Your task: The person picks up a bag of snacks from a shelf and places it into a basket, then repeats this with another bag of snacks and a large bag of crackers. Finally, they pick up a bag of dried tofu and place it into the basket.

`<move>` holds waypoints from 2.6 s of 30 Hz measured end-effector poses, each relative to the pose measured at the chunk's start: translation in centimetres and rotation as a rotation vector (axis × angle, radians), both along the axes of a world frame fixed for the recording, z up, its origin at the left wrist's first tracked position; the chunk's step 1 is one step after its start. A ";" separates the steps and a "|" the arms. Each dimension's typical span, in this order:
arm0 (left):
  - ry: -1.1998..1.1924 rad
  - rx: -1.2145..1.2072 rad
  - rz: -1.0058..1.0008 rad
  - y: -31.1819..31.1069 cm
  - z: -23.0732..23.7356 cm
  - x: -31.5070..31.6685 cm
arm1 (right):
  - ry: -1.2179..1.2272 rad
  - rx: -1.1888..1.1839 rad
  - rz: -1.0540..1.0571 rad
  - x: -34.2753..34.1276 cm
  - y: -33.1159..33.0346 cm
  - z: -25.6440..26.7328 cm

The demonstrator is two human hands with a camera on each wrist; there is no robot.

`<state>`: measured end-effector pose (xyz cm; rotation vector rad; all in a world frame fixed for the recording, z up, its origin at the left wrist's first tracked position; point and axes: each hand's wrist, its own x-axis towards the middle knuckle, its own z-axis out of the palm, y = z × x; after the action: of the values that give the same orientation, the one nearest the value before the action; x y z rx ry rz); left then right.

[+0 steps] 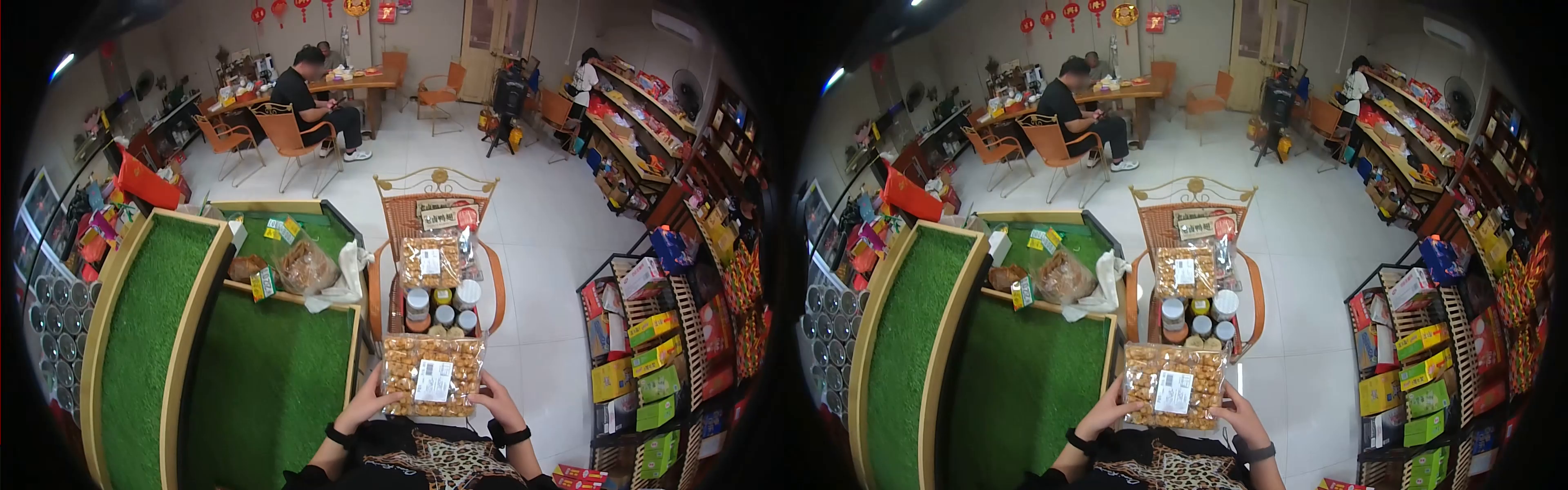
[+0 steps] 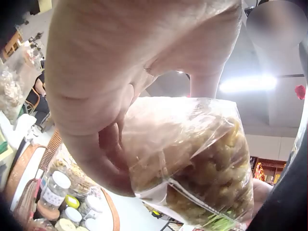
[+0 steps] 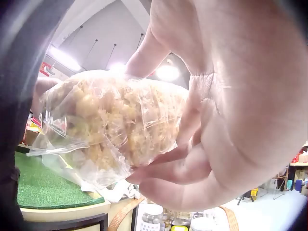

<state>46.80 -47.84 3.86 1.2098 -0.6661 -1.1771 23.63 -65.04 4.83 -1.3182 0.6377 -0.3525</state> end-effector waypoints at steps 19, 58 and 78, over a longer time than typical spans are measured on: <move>0.074 0.259 0.030 -5.2 -2.2 5.8 | 0.029 0.191 0.118 7.7 -8.9 -3.2; -0.514 0.770 0.234 -41.4 -5.7 23.4 | 0.283 -0.119 -0.016 27.7 -40.2 -12.3; -0.423 0.464 0.438 -36.7 -11.6 23.0 | 0.353 -0.228 -0.071 27.2 -39.1 -9.0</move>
<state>69.80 -84.57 -7.74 1.9184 -0.4042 -0.7236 50.87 -104.18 -4.16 -1.5961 0.9640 -0.2565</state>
